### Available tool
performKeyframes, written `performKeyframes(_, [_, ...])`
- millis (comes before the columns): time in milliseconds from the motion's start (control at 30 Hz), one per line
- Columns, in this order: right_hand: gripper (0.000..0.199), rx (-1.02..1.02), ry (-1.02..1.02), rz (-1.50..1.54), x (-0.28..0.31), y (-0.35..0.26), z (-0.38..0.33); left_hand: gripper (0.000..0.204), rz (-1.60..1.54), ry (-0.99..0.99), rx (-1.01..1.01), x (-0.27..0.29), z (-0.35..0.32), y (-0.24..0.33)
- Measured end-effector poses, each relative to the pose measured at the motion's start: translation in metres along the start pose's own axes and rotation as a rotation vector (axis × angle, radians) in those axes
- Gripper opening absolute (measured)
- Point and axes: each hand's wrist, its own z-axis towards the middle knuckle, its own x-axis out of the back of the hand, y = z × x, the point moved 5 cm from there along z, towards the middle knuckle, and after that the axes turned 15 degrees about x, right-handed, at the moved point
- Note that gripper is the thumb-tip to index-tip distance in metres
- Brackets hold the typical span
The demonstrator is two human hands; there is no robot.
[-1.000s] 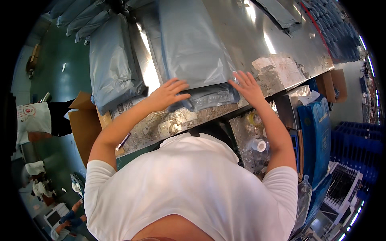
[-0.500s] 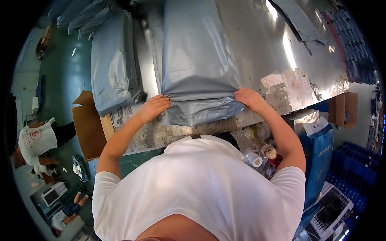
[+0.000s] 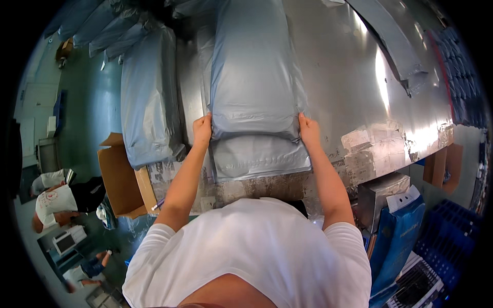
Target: The person places items into blue poly mailers, folds the top flaps, seals them, and stacks the finished packages on a metal table. The process is repeated continuously with multiple packages.
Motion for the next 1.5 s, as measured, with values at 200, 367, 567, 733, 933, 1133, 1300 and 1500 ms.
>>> performKeyframes(200, [0.033, 0.112, 0.022, 0.013, -0.011, -0.005, 0.028, 0.028, 0.226, -0.082, -0.142, -0.01, 0.028, -0.003])
performKeyframes(367, [0.049, -0.216, 0.085, 0.851, -0.034, -0.031, 0.058, 0.041, -0.373, -0.053, -0.104, -0.025, 0.031, 0.051])
performKeyframes(567, [0.059, -0.282, -0.218, 1.351, -0.018, -0.14, 0.042, 0.061, -0.522, -0.648, 0.269, 0.011, -0.041, 0.148])
performKeyframes(733, [0.067, -0.047, -0.098, 0.824, -0.008, -0.208, -0.023, 0.065, -0.671, -0.574, -0.001, 0.113, -0.13, 0.14])
performKeyframes(933, [0.08, 0.069, -0.287, 1.145, -0.111, -0.288, -0.087, 0.071, -0.786, -0.255, -0.28, 0.25, -0.167, 0.068])
performKeyframes(1133, [0.067, 0.476, -0.317, 0.885, -0.249, -0.348, -0.071, 0.056, -0.929, -0.096, 0.301, 0.346, -0.088, -0.019])
performKeyframes(1300, [0.051, 0.173, -0.362, 0.734, -0.249, -0.284, -0.057, 0.04, 0.147, 0.886, -0.673, 0.334, -0.109, 0.08])
performKeyframes(1500, [0.032, 0.276, -0.405, 0.34, -0.141, -0.128, -0.112, 0.051, 0.617, 0.062, -0.936, 0.015, -0.158, 0.096])
